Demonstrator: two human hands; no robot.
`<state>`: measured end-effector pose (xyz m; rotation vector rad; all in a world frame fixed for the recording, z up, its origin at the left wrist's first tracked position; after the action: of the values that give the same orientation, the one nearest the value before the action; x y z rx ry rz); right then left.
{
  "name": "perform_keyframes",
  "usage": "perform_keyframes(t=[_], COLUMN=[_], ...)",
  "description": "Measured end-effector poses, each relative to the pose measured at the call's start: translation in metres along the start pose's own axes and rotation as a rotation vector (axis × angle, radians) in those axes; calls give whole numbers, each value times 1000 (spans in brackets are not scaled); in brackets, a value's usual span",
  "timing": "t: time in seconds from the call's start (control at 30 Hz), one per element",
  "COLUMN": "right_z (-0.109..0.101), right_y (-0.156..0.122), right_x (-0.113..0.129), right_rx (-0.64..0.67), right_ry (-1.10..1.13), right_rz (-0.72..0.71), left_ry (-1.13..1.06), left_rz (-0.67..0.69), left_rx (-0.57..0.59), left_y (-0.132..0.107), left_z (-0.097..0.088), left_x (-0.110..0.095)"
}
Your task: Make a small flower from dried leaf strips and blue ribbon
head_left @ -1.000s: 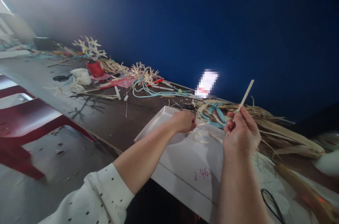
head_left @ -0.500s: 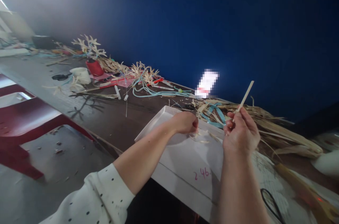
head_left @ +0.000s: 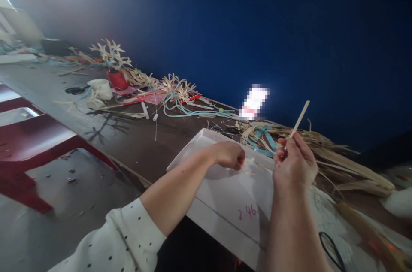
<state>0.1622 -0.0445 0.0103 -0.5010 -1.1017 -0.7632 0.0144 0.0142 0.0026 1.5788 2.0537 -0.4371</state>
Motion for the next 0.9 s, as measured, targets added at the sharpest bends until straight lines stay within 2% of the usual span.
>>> perform_keyframes(t=[0.1,0.33,0.53,0.7,0.8,0.9], right_z=[0,-1,-3,-14,-21,-26], right_y=[1,0,4,20,31,36], right_x=[-1,0,-6,-20,-23,-23], right_rx=[-6,-4,-46,-93,-99,-110], right_ry=[2,20,-35,-300,-566,-740], right_rz=[-2,3,30,14,-69,-122], left_ry=[-105,-223,-348,-466,-598,-723], left_rz=[17,-46,-49,-63,-120,-174], left_rx=[-39,-196,-252,-331,-412,-482], left_y=[-1,-2,1,2,2,0], left_z=[-5,-10,-10,-10,-9,-10], left_x=[1,10,13,19,23,24])
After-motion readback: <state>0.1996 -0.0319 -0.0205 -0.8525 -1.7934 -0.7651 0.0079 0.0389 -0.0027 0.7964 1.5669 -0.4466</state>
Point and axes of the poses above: each hand's wrist, its own y-axis towards the middle knuckle, its own z-axis out of the palm, x = y × z, the point moved 3 cm from there along y, towards the middle knuckle, and after that the axes turned 15 degrees about z, right-handed, at the moved point
